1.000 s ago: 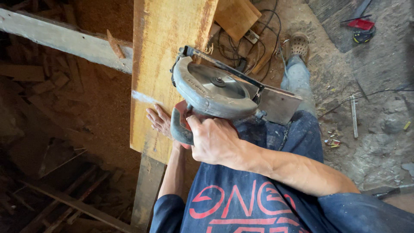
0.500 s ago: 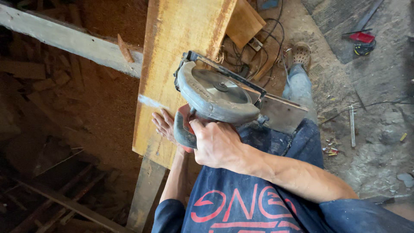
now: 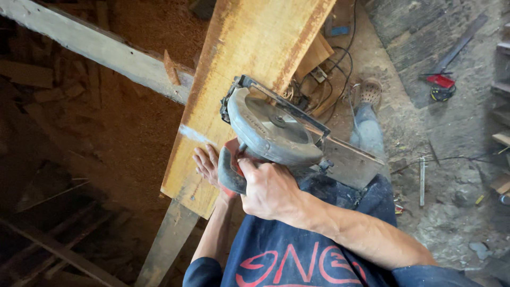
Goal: The person measures and marks a long wooden plank with a tape measure, pencil, and square, then uses a circular saw to cut the plank along the marked line. The cut piece is removed and set aside.
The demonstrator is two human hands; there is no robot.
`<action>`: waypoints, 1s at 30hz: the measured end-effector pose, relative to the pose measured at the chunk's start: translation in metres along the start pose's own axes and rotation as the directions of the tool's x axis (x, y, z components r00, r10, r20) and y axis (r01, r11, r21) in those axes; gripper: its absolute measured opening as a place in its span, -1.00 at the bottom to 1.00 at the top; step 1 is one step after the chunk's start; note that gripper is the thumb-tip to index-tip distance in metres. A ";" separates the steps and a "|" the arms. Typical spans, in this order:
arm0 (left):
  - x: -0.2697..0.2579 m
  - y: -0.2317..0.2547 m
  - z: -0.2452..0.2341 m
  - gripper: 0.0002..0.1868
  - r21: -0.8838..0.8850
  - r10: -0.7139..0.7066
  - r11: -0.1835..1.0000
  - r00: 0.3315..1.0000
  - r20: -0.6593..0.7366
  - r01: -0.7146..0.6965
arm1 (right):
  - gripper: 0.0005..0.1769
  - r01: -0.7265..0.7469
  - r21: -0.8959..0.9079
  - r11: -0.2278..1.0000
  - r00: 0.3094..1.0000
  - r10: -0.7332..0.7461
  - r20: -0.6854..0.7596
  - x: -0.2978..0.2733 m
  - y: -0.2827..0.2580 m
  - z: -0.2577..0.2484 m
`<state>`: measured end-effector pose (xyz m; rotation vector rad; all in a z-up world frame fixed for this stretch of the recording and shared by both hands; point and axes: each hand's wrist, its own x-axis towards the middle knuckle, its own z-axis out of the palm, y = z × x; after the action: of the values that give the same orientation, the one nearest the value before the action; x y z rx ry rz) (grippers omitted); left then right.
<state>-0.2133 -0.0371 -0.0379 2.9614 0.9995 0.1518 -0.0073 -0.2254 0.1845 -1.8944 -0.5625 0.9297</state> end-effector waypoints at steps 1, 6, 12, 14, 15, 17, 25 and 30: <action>-0.001 -0.001 0.000 -0.20 0.005 -0.004 1.000 1.000 0.000 0.004 | -0.42 0.016 0.003 1.000 1.000 -0.016 -0.016 0.001 -0.001 0.000; -0.001 0.007 0.006 -0.30 0.023 -0.064 0.998 0.997 -0.042 0.065 | -0.36 0.010 0.012 1.000 1.000 -0.010 0.006 0.009 -0.005 0.001; 0.000 0.006 0.002 -0.46 0.089 0.083 0.993 0.994 -0.072 -0.077 | -0.39 0.012 0.012 1.000 1.000 -0.012 0.014 0.012 -0.006 0.003; 0.000 0.005 -0.001 -0.50 0.102 0.078 0.992 0.994 -0.077 -0.070 | -0.41 0.025 0.003 1.000 1.000 -0.025 0.007 0.013 -0.006 0.004; 0.001 0.005 -0.002 -0.48 0.073 0.076 0.995 0.994 -0.084 -0.070 | -0.42 0.040 0.012 0.999 0.999 -0.040 -0.009 0.014 -0.006 0.004; 0.002 0.006 -0.004 -0.44 0.016 0.071 0.997 0.993 -0.100 -0.069 | -0.44 0.072 0.031 0.997 0.997 -0.071 -0.040 0.016 -0.007 0.005; 0.011 0.027 -0.007 -0.44 0.067 -0.035 0.997 0.981 -0.188 0.048 | -0.57 0.044 0.090 0.995 0.999 -0.046 0.022 0.036 -0.011 0.010; 0.024 0.044 -0.006 -0.44 0.165 -0.053 0.980 0.943 -0.328 0.112 | -0.58 0.096 0.129 0.987 0.995 -0.095 -0.019 0.050 -0.018 0.015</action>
<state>-0.1682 -0.0576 -0.0278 3.1164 1.2312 0.5928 0.0113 -0.1742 0.1773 -1.7412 -0.5667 0.8704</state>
